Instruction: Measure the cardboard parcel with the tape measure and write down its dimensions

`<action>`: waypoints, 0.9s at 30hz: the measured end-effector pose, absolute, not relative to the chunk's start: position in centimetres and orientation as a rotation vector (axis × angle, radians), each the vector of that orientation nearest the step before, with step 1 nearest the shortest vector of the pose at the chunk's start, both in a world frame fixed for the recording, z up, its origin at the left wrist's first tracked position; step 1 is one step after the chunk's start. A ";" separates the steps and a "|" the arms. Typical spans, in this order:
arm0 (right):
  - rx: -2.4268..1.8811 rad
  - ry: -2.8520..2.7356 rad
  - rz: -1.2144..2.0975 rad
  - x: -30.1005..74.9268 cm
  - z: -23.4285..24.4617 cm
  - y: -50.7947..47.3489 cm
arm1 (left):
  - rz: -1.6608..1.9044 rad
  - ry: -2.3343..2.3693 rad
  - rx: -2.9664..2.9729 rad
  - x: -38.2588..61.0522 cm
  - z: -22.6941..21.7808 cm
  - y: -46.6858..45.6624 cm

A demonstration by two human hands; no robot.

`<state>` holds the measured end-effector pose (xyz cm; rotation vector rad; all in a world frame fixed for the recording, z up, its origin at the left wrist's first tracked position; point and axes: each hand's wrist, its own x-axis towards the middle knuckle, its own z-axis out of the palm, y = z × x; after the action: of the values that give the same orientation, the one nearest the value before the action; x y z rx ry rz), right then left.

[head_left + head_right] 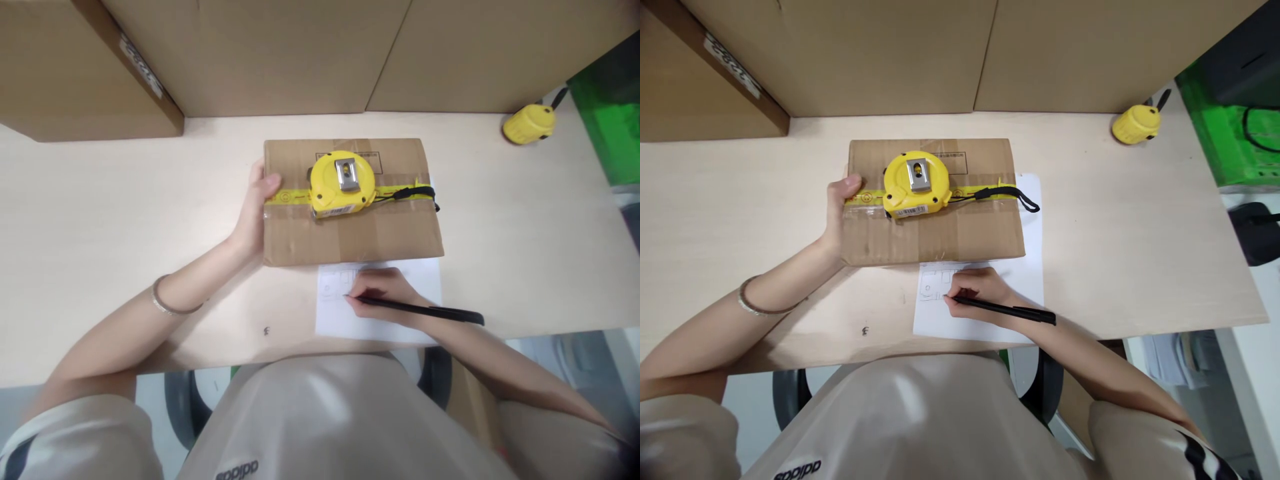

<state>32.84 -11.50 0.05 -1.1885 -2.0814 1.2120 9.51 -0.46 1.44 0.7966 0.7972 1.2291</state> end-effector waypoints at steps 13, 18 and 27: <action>-1.111 -2.110 1.249 33.0 -0.1 -11.1 | 1.243 0.766 0.833 9.5 1.0 -0.3; -1.157 -2.113 1.272 32.8 0.1 -11.2 | 1.216 0.800 0.853 9.4 1.0 -0.4; -1.106 -2.142 1.250 33.1 -0.5 -11.3 | 1.232 0.799 0.883 9.2 0.5 -0.1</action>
<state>33.11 -11.26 -0.46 -1.1062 -2.1421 1.2498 9.17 -0.11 0.47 0.8830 0.7987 1.2319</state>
